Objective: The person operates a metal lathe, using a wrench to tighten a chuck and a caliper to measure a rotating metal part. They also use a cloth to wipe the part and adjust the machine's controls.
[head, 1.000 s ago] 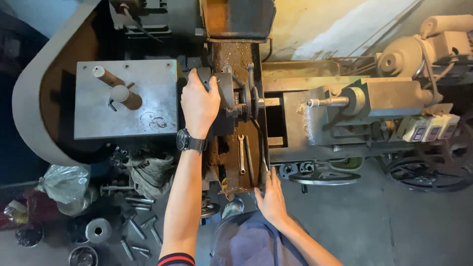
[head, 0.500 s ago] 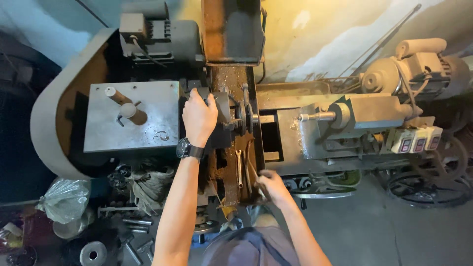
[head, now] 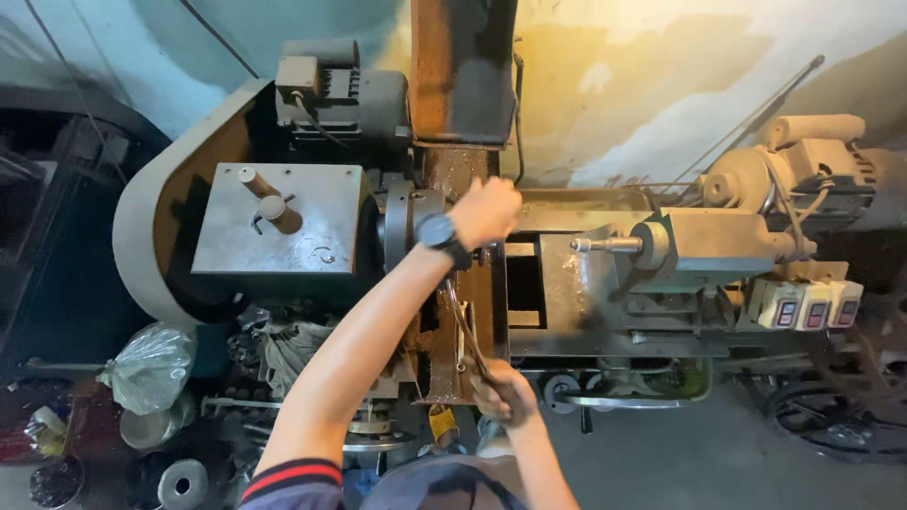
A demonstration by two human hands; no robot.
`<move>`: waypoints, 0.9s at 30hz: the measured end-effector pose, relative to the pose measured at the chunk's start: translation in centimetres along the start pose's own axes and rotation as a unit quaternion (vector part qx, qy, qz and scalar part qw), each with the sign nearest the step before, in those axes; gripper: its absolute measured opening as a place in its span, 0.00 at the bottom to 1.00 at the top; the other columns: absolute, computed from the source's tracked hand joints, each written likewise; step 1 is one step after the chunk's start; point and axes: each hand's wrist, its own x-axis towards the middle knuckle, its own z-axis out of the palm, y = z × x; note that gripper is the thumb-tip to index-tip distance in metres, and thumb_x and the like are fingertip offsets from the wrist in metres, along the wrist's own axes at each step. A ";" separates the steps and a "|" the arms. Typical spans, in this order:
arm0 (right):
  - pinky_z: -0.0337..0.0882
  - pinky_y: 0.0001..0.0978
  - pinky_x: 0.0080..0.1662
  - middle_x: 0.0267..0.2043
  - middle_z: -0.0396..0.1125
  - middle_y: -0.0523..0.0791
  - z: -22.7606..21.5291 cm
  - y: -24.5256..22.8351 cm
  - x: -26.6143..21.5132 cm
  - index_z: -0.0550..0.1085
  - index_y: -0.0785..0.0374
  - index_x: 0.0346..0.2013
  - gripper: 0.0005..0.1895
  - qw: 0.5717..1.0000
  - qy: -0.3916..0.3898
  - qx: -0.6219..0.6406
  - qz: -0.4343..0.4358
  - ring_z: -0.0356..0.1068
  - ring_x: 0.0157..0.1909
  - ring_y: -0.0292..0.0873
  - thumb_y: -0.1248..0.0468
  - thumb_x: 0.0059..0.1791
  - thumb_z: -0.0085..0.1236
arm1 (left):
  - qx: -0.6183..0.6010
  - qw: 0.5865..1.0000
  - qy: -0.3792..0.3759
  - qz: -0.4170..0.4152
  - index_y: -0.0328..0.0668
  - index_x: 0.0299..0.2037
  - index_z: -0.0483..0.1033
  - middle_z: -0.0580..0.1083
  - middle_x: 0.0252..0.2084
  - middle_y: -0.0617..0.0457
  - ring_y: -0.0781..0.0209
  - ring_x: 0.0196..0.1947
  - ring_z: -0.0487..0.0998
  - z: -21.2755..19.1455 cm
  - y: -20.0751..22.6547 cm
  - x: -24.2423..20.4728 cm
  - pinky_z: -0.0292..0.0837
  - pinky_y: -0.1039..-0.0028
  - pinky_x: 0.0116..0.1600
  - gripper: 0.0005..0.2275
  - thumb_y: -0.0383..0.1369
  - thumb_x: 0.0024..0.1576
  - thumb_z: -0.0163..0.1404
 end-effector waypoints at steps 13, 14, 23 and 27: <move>0.69 0.32 0.25 0.19 0.62 0.40 -0.2 0.4 6.5 0.77 0.80 0.49 0.18 0.883 0.242 -0.347 -0.206 0.65 0.18 0.36 0.66 0.51 0.57 | 0.171 0.973 -0.152 -0.018 0.49 0.45 0.83 0.80 0.49 0.48 0.47 0.52 0.80 11.7 -1.9 4.7 0.44 0.38 0.71 0.12 0.33 0.60 0.45; 0.65 0.29 0.25 0.20 0.64 0.40 0.5 -0.1 6.2 0.77 0.76 0.51 0.18 0.870 0.254 -0.380 -0.183 0.67 0.18 0.37 0.66 0.50 0.56 | 0.150 0.978 -0.142 -0.017 0.48 0.44 0.84 0.80 0.49 0.46 0.46 0.52 0.80 11.8 -2.6 4.5 0.49 0.38 0.69 0.11 0.33 0.60 0.46; 0.67 0.28 0.26 0.17 0.63 0.39 2.7 -1.7 5.2 0.79 0.71 0.51 0.18 0.867 0.272 -0.386 -0.157 0.63 0.18 0.32 0.64 0.49 0.57 | 0.112 0.983 -0.148 -0.002 0.42 0.40 0.84 0.80 0.44 0.42 0.42 0.50 0.79 11.3 -2.7 3.5 0.65 0.52 0.57 0.08 0.30 0.53 0.53; 0.64 0.30 0.21 0.14 0.64 0.43 1.9 1.5 6.8 0.77 0.75 0.45 0.17 0.889 0.281 -0.308 -0.190 0.65 0.15 0.38 0.64 0.47 0.56 | 0.110 0.987 -0.114 0.001 0.41 0.40 0.84 0.80 0.44 0.41 0.41 0.50 0.78 13.1 -3.5 4.4 0.64 0.52 0.56 0.08 0.30 0.54 0.52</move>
